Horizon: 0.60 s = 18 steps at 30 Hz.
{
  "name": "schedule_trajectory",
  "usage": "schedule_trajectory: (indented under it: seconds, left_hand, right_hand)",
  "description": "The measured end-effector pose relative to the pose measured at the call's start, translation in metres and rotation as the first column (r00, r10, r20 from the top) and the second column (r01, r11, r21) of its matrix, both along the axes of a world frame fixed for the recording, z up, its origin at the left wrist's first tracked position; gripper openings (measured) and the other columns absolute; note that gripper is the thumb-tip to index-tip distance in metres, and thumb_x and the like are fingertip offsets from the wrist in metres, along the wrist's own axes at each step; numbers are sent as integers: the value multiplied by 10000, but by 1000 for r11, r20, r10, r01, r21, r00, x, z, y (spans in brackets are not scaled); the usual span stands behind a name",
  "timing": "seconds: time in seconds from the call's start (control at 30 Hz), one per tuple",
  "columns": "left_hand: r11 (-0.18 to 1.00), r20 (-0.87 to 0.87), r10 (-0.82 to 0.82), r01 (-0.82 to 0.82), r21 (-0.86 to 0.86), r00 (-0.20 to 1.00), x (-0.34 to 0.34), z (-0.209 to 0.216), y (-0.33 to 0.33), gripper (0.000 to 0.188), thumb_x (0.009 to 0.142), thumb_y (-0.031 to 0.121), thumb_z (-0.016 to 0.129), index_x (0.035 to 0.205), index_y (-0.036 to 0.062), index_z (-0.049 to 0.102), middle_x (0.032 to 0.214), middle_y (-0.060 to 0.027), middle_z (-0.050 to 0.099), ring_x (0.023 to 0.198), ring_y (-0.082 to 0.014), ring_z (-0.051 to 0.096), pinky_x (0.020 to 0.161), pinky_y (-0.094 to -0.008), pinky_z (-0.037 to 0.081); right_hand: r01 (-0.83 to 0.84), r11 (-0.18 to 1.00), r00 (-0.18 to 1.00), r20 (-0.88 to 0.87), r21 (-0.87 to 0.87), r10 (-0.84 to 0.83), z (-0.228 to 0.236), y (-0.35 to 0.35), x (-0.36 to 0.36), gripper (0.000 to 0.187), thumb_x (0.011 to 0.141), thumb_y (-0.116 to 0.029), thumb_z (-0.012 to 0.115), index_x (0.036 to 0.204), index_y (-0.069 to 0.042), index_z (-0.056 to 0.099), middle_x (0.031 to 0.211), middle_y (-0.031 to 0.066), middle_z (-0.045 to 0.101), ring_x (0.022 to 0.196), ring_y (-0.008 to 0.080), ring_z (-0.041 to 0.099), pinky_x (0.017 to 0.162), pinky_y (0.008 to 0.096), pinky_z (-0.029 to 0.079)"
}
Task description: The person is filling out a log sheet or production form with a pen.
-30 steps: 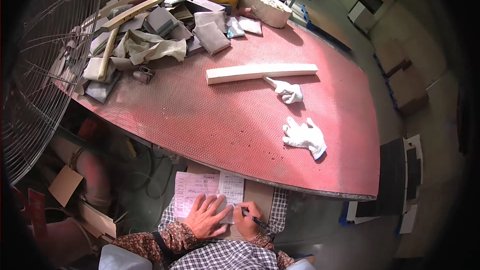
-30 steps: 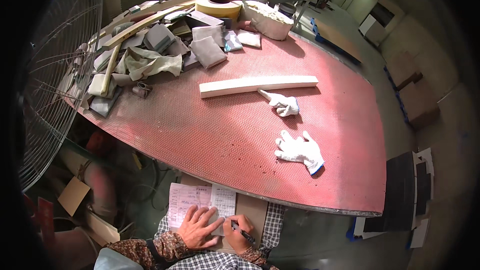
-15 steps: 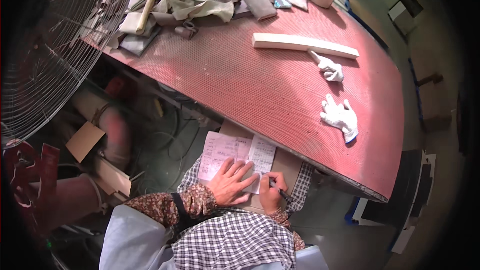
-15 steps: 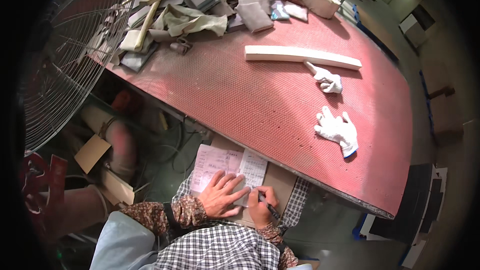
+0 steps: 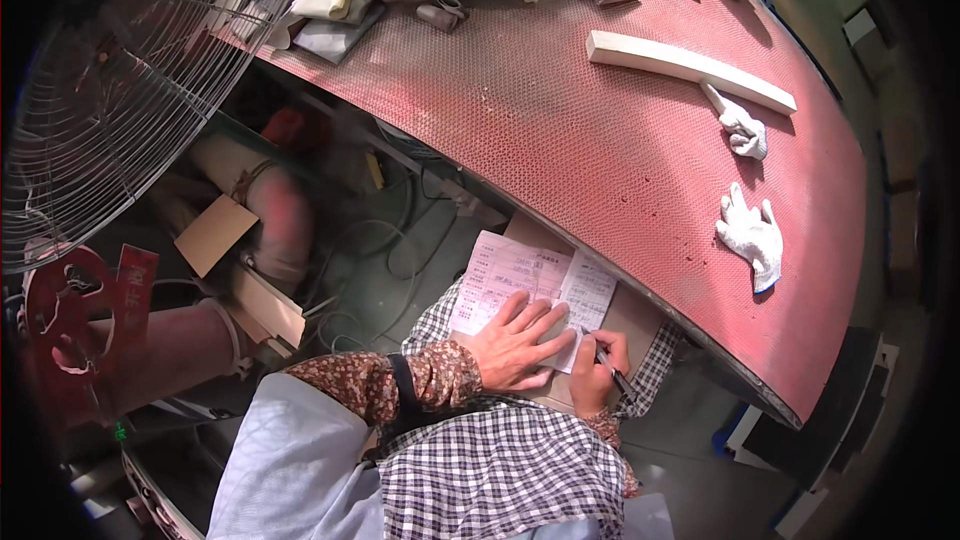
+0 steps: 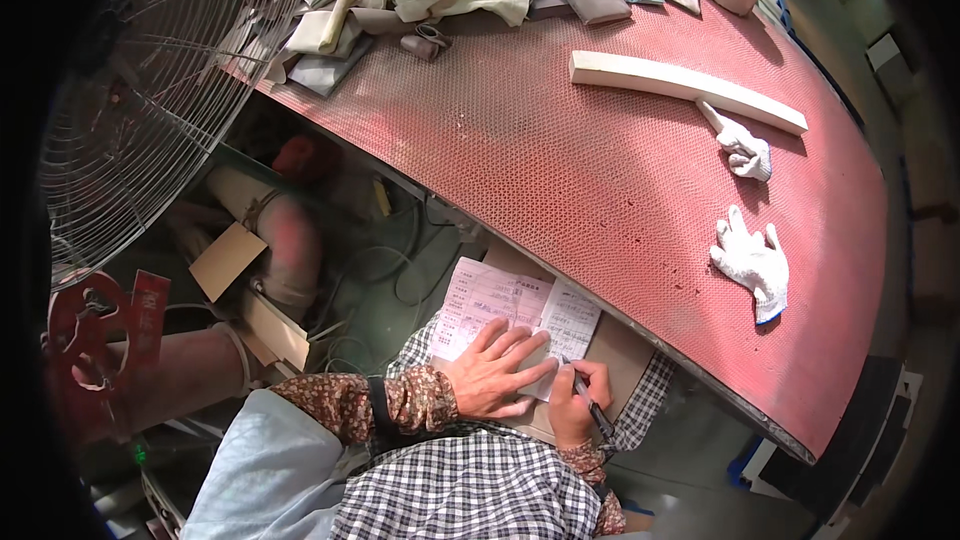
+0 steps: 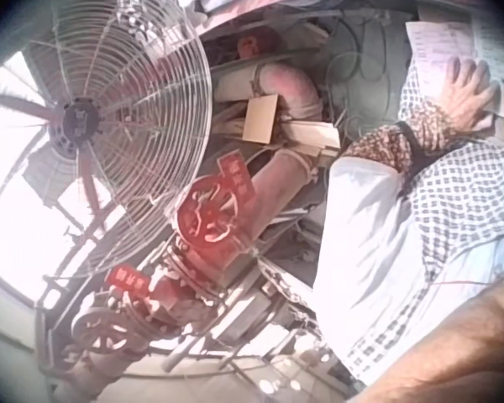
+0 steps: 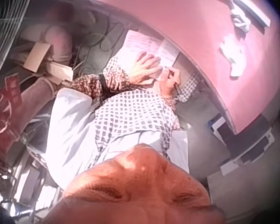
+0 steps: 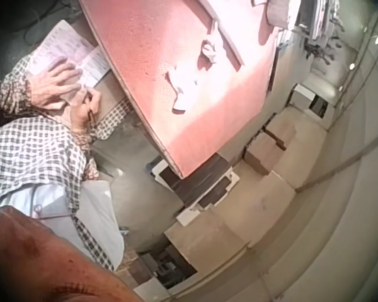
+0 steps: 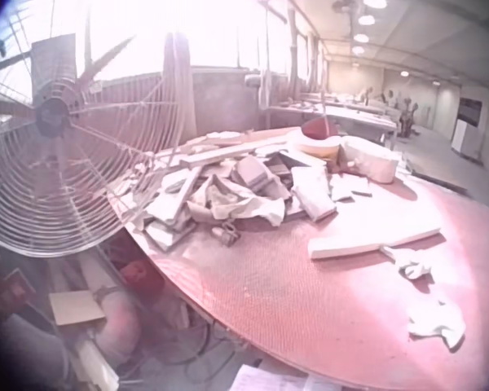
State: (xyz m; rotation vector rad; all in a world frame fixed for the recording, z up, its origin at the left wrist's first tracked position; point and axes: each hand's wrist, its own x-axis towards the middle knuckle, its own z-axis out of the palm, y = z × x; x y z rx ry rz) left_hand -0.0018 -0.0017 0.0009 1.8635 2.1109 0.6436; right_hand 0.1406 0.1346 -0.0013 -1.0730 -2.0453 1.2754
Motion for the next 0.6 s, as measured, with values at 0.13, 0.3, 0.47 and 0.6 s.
schedule_trajectory:
  seconds: [0.13, 0.3, 0.47, 0.6]
  left_hand:
    - [1000, 2, -1, 1, 8, 1000, 0, -2, 0, 773, 908, 502, 692, 1565, 179, 445, 1626, -183, 392, 1429, -385, 445, 1215, -638, 278]
    - [1000, -5, 3, -3, 22, 1000, 0, -1, -2, 770, 912, 508, 683, 1564, 176, 444, 1630, -186, 387, 1437, -385, 437, 1213, -638, 278]
    - [1000, -1, 14, -14, 28, 1000, 2, -3, -1, 759, 919, 499, 682, 1567, 183, 444, 1626, -186, 390, 1438, -384, 436, 1214, -639, 277]
    - [1000, -14, 9, -9, 6, 1000, 1, 0, 0, 763, 916, 498, 688, 1569, 188, 443, 1621, -186, 395, 1436, -384, 439, 1214, -640, 278]
  right_hand:
    - [29, 998, 999, -22, 58, -28, -7, 2, 0, 144, 894, -118, 710, 944, 3, 652, 765, 108, 663, 659, 212, 635, 618, 362, 517]
    - [31, 998, 999, -20, 62, -30, -7, 1, 0, 143, 896, -125, 707, 935, 2, 653, 764, 108, 657, 661, 217, 630, 624, 366, 516]
    - [-2, 999, 1000, 17, 37, 2, 1, 0, -1, 102, 942, -85, 665, 953, 7, 622, 821, 62, 639, 734, 146, 579, 685, 326, 502]
    - [-7, 999, 1000, 6, 45, 7, 0, 1, 0, 106, 944, -91, 665, 951, 6, 624, 811, 60, 638, 718, 148, 577, 674, 328, 501]
